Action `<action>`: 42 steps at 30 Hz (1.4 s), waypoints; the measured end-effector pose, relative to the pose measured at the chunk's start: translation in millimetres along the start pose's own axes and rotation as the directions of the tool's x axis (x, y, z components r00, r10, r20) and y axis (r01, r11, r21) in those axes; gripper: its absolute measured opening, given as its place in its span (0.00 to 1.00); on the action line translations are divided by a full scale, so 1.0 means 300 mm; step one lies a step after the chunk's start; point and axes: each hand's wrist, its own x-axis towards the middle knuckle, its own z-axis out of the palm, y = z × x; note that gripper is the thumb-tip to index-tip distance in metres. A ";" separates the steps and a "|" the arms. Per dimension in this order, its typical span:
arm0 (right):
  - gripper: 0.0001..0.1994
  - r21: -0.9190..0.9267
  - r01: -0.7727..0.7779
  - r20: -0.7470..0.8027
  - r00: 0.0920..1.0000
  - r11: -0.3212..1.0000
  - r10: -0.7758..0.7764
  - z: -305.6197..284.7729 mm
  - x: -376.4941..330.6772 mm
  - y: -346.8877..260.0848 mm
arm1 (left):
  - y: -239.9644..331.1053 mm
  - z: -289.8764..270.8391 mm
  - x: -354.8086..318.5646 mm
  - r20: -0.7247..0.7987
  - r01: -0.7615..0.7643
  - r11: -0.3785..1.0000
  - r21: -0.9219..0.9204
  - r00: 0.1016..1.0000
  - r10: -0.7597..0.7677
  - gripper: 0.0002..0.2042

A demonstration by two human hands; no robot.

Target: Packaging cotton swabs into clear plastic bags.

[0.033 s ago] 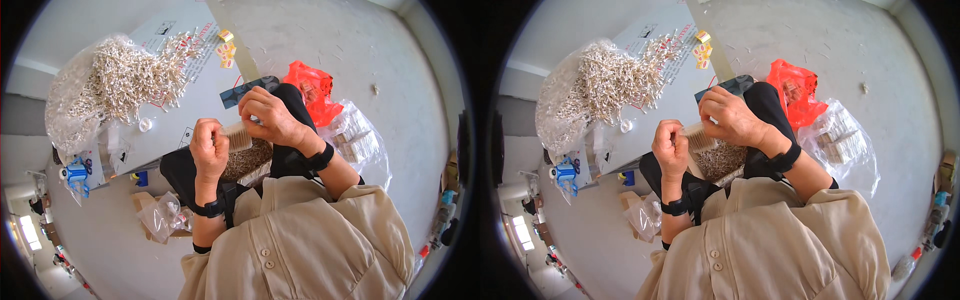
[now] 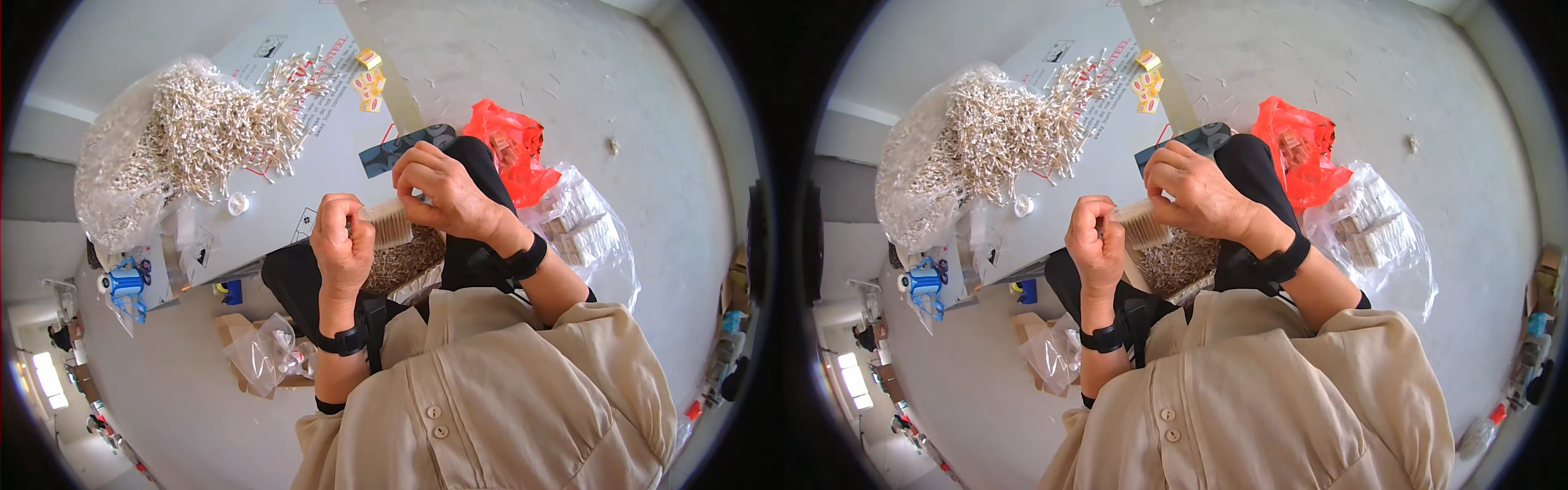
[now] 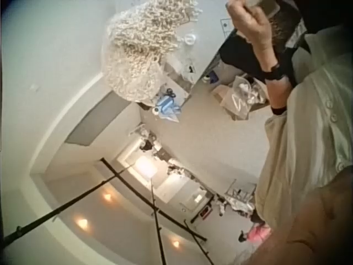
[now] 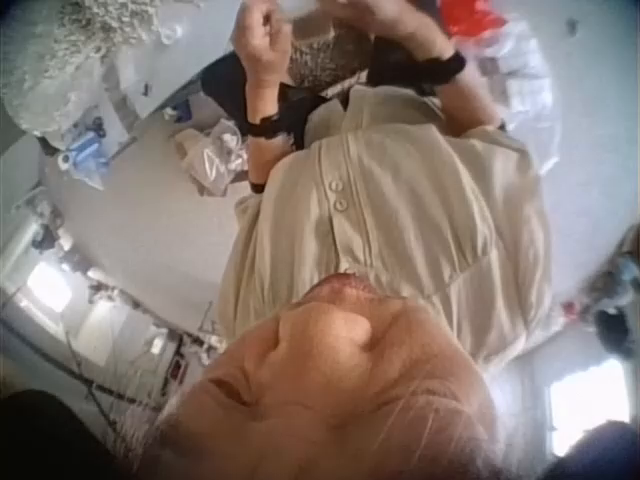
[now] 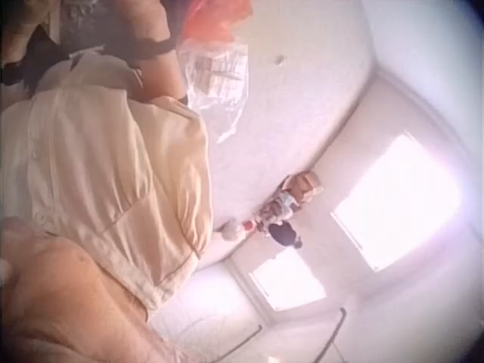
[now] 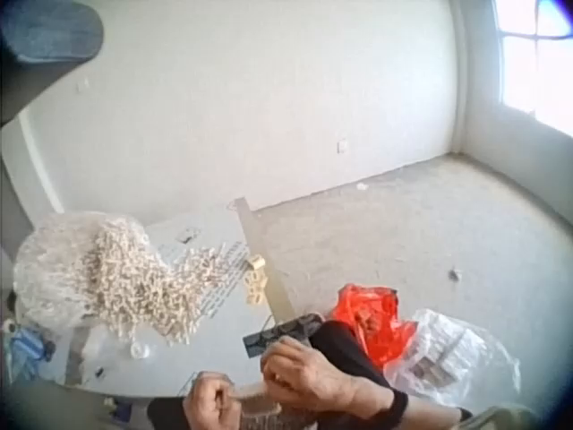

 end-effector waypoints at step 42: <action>0.03 0.626 -0.345 -0.053 0.876 0.699 0.480 0.051 -0.082 -0.107 | 0.055 -0.097 0.025 0.105 0.181 0.973 -0.144 0.980 -0.167 0.03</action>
